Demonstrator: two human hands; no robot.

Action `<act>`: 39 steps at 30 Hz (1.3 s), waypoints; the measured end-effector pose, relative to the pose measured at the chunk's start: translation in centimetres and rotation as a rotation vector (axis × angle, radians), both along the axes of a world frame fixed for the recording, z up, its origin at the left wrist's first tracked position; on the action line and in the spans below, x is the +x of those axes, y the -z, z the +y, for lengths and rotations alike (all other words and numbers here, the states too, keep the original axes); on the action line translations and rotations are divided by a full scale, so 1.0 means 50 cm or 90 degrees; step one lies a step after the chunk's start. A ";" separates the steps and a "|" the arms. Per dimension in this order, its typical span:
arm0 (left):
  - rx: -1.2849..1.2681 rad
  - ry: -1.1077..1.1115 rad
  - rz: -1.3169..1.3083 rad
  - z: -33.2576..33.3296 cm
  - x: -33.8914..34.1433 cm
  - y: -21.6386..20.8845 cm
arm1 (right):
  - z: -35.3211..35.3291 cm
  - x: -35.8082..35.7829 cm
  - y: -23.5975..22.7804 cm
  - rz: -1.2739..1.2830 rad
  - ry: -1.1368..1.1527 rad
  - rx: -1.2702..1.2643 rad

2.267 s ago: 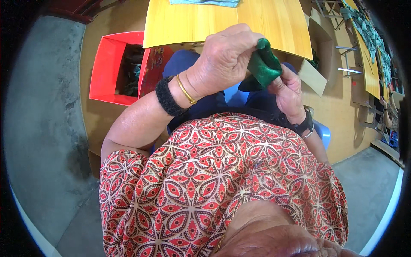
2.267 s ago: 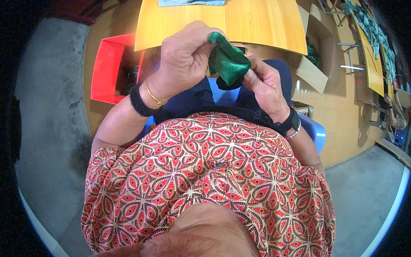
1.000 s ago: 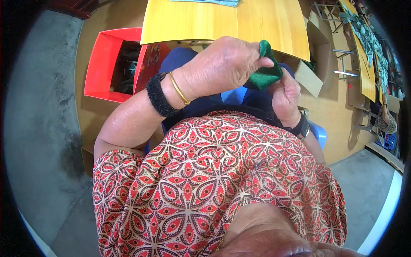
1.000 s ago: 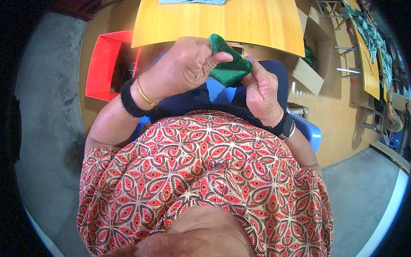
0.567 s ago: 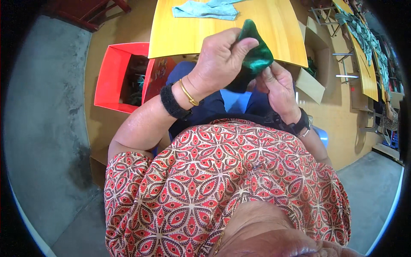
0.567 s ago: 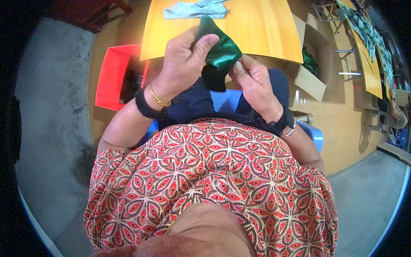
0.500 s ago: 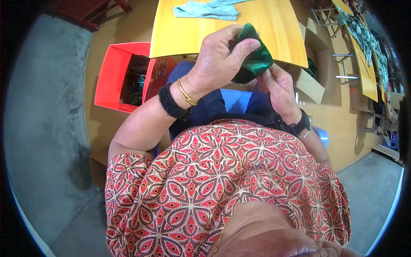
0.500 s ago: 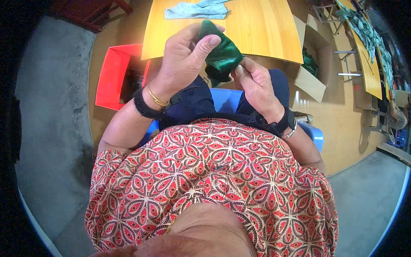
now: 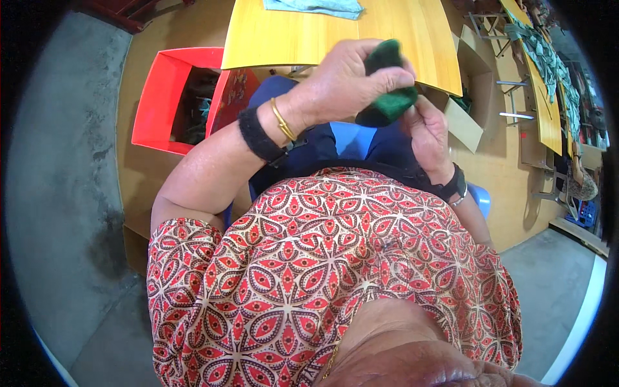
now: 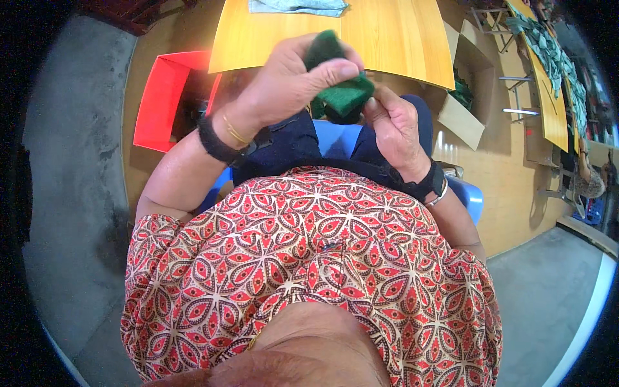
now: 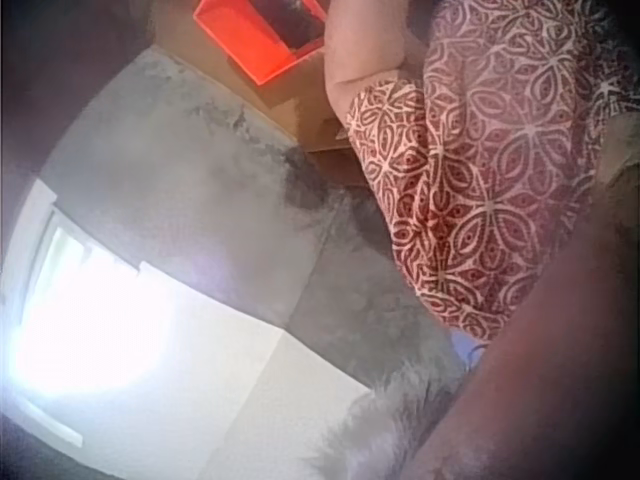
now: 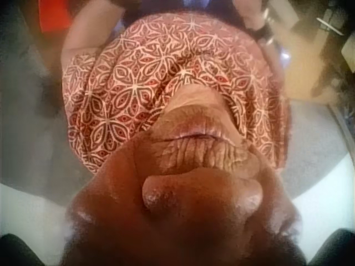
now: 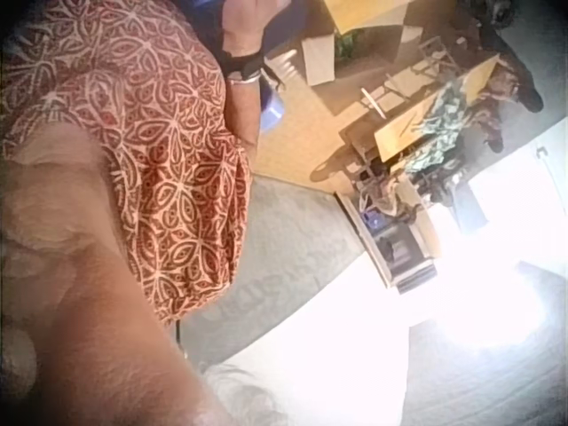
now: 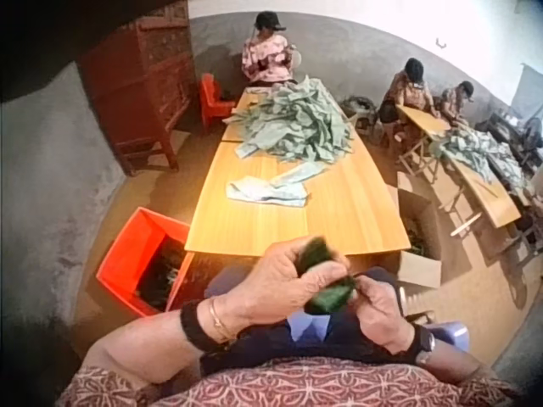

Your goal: The person sits at a table and folds a small green piece of fabric. They use a thin black stick to help shape and crease the fabric, repeatedly adjusting and rolling it. The person handles the fabric with both hands, turning it over and smoothing it out.

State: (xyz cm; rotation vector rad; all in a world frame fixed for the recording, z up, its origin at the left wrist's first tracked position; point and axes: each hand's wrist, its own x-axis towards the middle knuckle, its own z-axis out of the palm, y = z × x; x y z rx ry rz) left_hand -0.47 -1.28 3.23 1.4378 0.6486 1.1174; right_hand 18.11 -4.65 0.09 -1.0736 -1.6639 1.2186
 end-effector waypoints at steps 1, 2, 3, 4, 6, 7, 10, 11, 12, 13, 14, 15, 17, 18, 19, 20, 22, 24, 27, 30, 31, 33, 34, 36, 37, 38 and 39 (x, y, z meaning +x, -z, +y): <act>-0.011 -0.006 -0.034 -0.008 0.009 0.003 | -0.002 -0.004 0.006 0.096 0.010 -0.062; -0.022 -0.012 -0.068 -0.013 0.016 0.007 | -0.003 -0.011 0.009 0.156 0.002 -0.090; -0.040 -0.032 -0.061 -0.012 0.018 0.009 | -0.003 -0.021 0.011 0.216 -0.007 -0.118; -0.035 -0.048 -0.036 -0.013 0.020 0.009 | -0.005 -0.031 0.011 0.276 -0.011 -0.147; -0.024 -0.080 0.015 -0.017 0.022 0.007 | -0.010 -0.050 0.004 0.280 0.044 -0.155; 0.043 -0.123 0.063 -0.019 0.023 0.008 | -0.012 -0.054 0.002 0.282 0.072 -0.160; 0.236 -0.226 0.184 -0.017 0.018 0.013 | -0.003 -0.033 0.015 0.227 -0.003 -0.127; 0.296 -0.241 0.210 -0.012 0.014 0.014 | -0.001 -0.032 0.014 0.249 0.002 -0.159; 0.356 -0.256 0.236 -0.006 0.010 0.015 | -0.001 -0.033 0.014 0.271 0.006 -0.191; 0.374 -0.237 0.247 -0.006 0.005 0.014 | -0.006 -0.034 0.014 0.293 0.012 -0.227; 0.391 -0.217 0.259 -0.004 -0.001 0.010 | -0.009 -0.037 0.010 0.284 0.028 -0.227; 0.408 -0.198 0.269 -0.003 -0.003 0.009 | -0.012 -0.043 0.001 0.275 0.044 -0.228; 0.459 -0.189 0.312 0.001 -0.004 0.016 | -0.014 -0.047 0.001 0.264 0.054 -0.230; 0.484 -0.184 0.333 0.002 -0.004 0.020 | -0.014 -0.045 0.003 0.261 0.051 -0.232; 0.469 -0.168 0.336 0.002 -0.003 0.019 | -0.014 -0.044 0.003 0.258 0.047 -0.232; 0.454 -0.152 0.338 0.003 -0.002 0.019 | -0.012 -0.044 0.003 0.284 0.037 -0.250; 0.435 -0.154 0.329 0.006 -0.003 0.013 | -0.005 -0.047 0.000 0.343 0.014 -0.280; 0.426 -0.191 0.306 0.009 -0.004 0.003 | 0.003 -0.053 -0.017 0.385 -0.016 -0.303; 0.227 -0.286 0.143 0.004 0.010 0.002 | 0.018 -0.059 -0.023 0.426 -0.051 -0.283; 0.026 -0.230 -0.014 0.000 0.007 -0.009 | 0.021 -0.061 -0.012 0.456 -0.035 -0.277; -0.005 -0.228 -0.091 -0.005 0.014 -0.007 | 0.017 -0.063 -0.010 0.461 -0.010 -0.278; 0.002 -0.233 -0.077 -0.004 0.014 -0.001 | 0.014 -0.063 -0.008 0.457 0.014 -0.279; 0.006 -0.235 -0.070 -0.005 0.014 0.002 | 0.015 -0.062 -0.008 0.448 0.013 -0.279; 0.046 -0.274 -0.044 -0.008 0.012 0.006 | 0.016 -0.058 -0.001 0.422 0.012 -0.275; 0.066 -0.294 -0.029 -0.005 0.013 0.010 | 0.020 -0.050 0.012 0.407 0.011 -0.270; 0.085 -0.313 -0.007 -0.003 0.014 0.009 | 0.024 -0.042 0.023 0.392 0.010 -0.265; 0.104 -0.332 0.016 0.001 0.014 0.004 | 0.030 -0.032 0.032 0.357 0.008 -0.242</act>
